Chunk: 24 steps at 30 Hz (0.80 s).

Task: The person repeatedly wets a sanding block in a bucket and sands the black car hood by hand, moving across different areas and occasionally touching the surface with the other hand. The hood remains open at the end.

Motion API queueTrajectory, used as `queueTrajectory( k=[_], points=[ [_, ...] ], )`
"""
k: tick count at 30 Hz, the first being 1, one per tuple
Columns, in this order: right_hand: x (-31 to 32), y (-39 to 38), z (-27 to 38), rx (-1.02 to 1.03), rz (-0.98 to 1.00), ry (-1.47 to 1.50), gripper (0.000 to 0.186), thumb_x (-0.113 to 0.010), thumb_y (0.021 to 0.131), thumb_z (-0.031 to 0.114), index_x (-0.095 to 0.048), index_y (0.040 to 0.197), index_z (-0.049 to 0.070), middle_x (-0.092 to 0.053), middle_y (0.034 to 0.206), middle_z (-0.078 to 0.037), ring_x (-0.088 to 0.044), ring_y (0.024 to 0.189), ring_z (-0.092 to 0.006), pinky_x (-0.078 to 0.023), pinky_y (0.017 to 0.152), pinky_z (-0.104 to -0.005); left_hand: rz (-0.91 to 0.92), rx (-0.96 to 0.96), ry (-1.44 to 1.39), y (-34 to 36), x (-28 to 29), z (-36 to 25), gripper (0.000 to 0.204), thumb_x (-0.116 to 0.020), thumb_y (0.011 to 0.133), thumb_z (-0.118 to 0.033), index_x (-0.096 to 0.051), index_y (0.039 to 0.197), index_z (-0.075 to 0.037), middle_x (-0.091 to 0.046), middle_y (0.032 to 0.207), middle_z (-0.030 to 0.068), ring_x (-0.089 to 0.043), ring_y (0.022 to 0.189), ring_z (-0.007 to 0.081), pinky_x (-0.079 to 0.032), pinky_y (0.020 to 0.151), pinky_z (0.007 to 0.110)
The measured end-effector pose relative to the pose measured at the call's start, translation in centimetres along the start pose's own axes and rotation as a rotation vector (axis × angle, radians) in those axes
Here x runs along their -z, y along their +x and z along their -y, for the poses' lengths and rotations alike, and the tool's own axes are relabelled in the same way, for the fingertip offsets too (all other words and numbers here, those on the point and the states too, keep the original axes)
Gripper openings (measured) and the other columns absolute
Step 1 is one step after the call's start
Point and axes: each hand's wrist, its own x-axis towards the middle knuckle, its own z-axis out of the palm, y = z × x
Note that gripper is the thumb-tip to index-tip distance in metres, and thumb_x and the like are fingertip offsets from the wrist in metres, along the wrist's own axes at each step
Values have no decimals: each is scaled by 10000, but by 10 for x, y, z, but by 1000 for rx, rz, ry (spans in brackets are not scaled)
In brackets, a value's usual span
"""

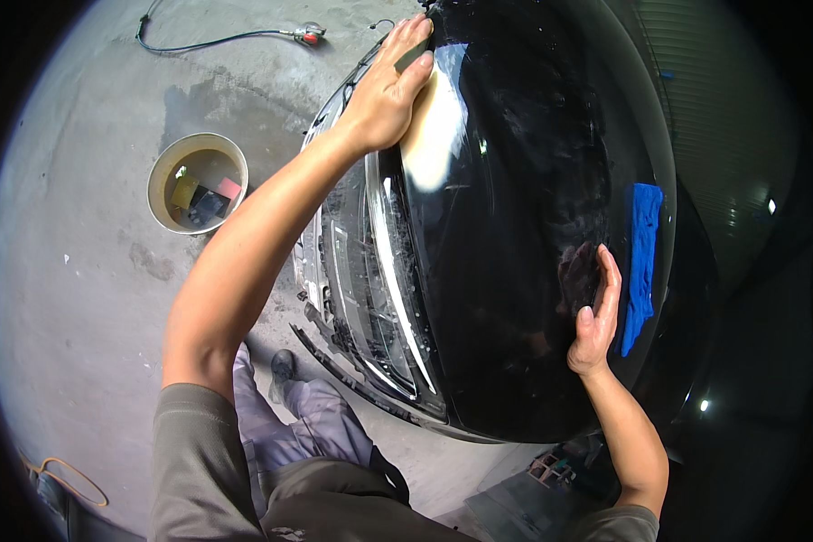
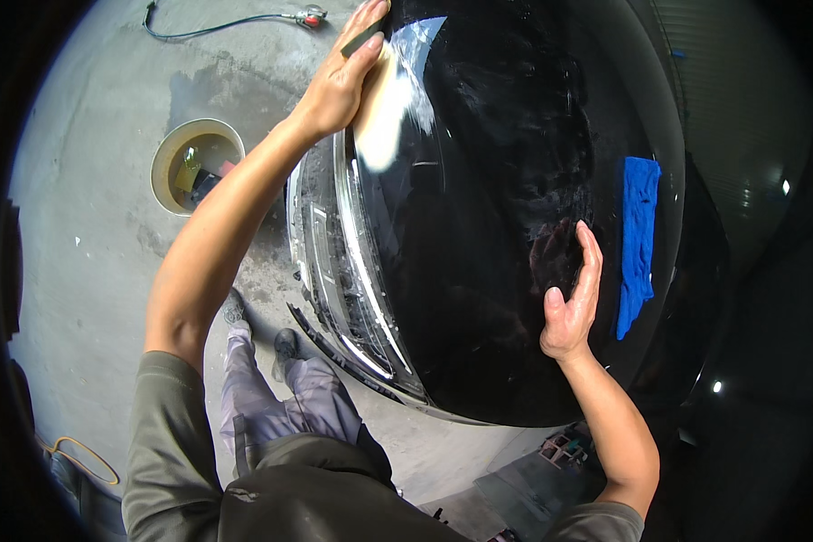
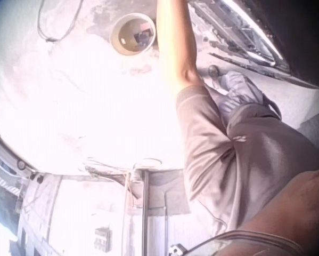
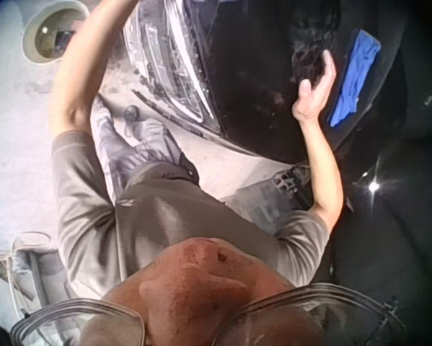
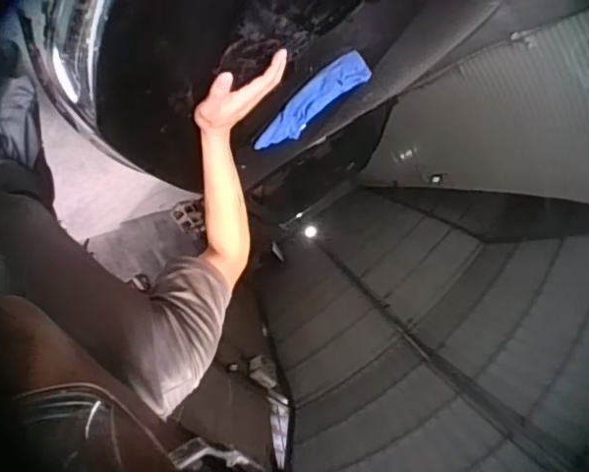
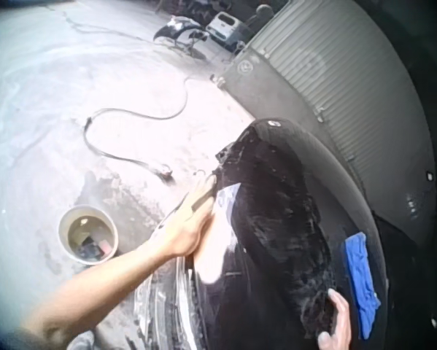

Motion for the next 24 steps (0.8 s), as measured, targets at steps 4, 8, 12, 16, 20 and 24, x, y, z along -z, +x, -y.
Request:
queueTrajectory(
  k=[4,8,12,16,20,24],
  points=[
    [-2,1,3,-24,4,4,932,-470,1008,638,-330,1607,-63,-363,1648,-232,-330,1560,-347,-204,1302,-459,9,-42,30,-34,-1,-25,666,-383,1112,-419,-371,1625,6,-307,1720,200,-199,1625,364,-119,1323,452],
    [-4,4,7,40,-10,-37,902,-479,1040,598,-341,1582,-110,-400,1623,-265,-380,1523,-391,-262,1272,-481,41,-89,-34,-14,8,-3,645,-359,1116,-392,-373,1628,1,-344,1703,198,-218,1622,362,-126,1319,472],
    [-4,7,11,39,-1,-39,902,-476,1041,602,-345,1579,-109,-407,1618,-268,-385,1519,-396,-269,1268,-484,-7,-83,-12,-13,5,-6,636,-356,1114,-379,-383,1621,3,-361,1695,197,-241,1614,364,-139,1316,475],
    [-4,7,11,48,7,-66,893,-475,1043,595,-350,1577,-109,-409,1617,-266,-387,1518,-394,-274,1266,-483,39,-112,26,-27,8,-12,627,-363,1117,-382,-406,1606,10,-355,1697,200,-250,1611,357,-144,1316,462],
    [-6,4,10,53,13,-64,879,-483,1042,581,-351,1581,-100,-405,1622,-258,-386,1520,-387,-271,1268,-481,-4,-63,163,-12,6,18,619,-484,1091,-310,-398,1588,50,-344,1684,256,-248,1605,386,-167,1318,486],
    [-7,7,14,45,16,-72,865,-504,1033,555,-343,1593,-85,-395,1629,-249,-371,1529,-381,-258,1273,-476,44,-101,179,-109,-19,-24,640,-489,1044,-238,-367,1609,39,-367,1671,239,-278,1588,410,-180,1298,513]
  ],
)
